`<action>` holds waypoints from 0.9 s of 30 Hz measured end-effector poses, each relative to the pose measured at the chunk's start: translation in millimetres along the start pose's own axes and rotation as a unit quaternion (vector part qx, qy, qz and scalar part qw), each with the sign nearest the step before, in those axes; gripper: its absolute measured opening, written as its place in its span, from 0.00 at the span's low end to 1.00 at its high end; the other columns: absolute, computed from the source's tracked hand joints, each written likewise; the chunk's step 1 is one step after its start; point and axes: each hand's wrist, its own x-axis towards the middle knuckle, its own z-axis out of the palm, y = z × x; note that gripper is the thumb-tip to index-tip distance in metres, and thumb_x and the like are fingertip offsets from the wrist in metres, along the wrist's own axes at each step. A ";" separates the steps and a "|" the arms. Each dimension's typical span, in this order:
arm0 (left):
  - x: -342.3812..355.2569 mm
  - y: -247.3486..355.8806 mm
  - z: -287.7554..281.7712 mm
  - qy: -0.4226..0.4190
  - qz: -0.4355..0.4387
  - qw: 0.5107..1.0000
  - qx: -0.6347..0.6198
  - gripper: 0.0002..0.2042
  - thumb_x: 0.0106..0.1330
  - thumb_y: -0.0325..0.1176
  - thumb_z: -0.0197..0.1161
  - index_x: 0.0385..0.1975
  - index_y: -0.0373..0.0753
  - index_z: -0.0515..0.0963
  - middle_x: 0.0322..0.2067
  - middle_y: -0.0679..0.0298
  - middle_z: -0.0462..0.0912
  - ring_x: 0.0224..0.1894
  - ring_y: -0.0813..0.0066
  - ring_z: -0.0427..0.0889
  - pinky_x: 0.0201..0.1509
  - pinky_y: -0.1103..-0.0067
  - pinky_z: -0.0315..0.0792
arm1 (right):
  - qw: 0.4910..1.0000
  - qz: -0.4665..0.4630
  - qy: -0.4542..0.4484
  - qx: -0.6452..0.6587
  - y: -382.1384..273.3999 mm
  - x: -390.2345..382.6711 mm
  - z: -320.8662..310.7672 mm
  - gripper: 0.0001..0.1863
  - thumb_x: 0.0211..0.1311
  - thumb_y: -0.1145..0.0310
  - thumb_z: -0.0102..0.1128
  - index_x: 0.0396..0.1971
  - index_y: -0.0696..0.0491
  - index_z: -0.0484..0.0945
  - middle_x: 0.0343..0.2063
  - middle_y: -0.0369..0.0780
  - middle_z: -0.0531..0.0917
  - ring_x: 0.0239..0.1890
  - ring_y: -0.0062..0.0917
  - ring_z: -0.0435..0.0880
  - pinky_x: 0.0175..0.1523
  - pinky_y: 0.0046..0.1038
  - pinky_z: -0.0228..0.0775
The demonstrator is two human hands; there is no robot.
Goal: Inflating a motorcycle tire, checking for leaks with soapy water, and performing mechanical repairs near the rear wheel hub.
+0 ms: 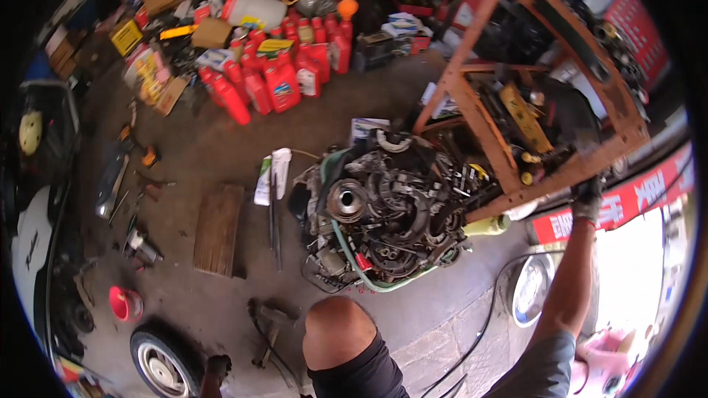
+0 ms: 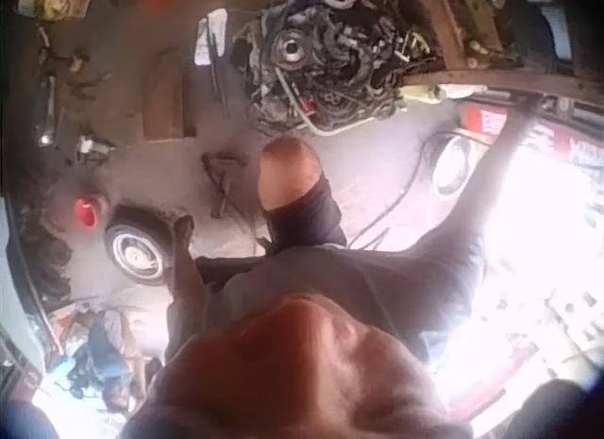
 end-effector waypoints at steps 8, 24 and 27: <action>-86.4 17.9 -70.0 0.221 -0.054 0.971 -0.072 0.15 0.63 0.39 0.52 0.41 0.38 0.80 0.41 0.48 0.81 0.44 0.51 0.79 0.48 0.66 0.72 | 0.927 0.220 -0.160 -0.258 226.0 -102.7 125.1 0.08 0.66 0.58 0.56 0.34 0.45 0.78 0.27 0.31 0.79 0.27 0.18 0.77 0.27 0.25 0.68; -221.6 -303.4 -15.1 0.328 -0.260 0.891 -0.177 0.20 0.64 0.47 0.52 0.39 0.36 0.81 0.43 0.48 0.81 0.49 0.54 0.79 0.52 0.67 0.71 | 0.697 0.298 -0.338 -0.558 304.9 -375.2 175.3 0.08 0.66 0.60 0.55 0.35 0.47 0.79 0.30 0.33 0.80 0.30 0.20 0.79 0.31 0.26 0.70; -194.6 -369.6 24.2 0.297 -0.332 0.859 -0.252 0.24 0.64 0.50 0.53 0.50 0.37 0.77 0.50 0.47 0.78 0.55 0.50 0.75 0.57 0.66 0.68 | 0.659 0.268 -0.338 -0.616 289.3 -413.5 193.0 0.09 0.66 0.60 0.55 0.35 0.47 0.80 0.31 0.33 0.81 0.31 0.20 0.79 0.32 0.26 0.70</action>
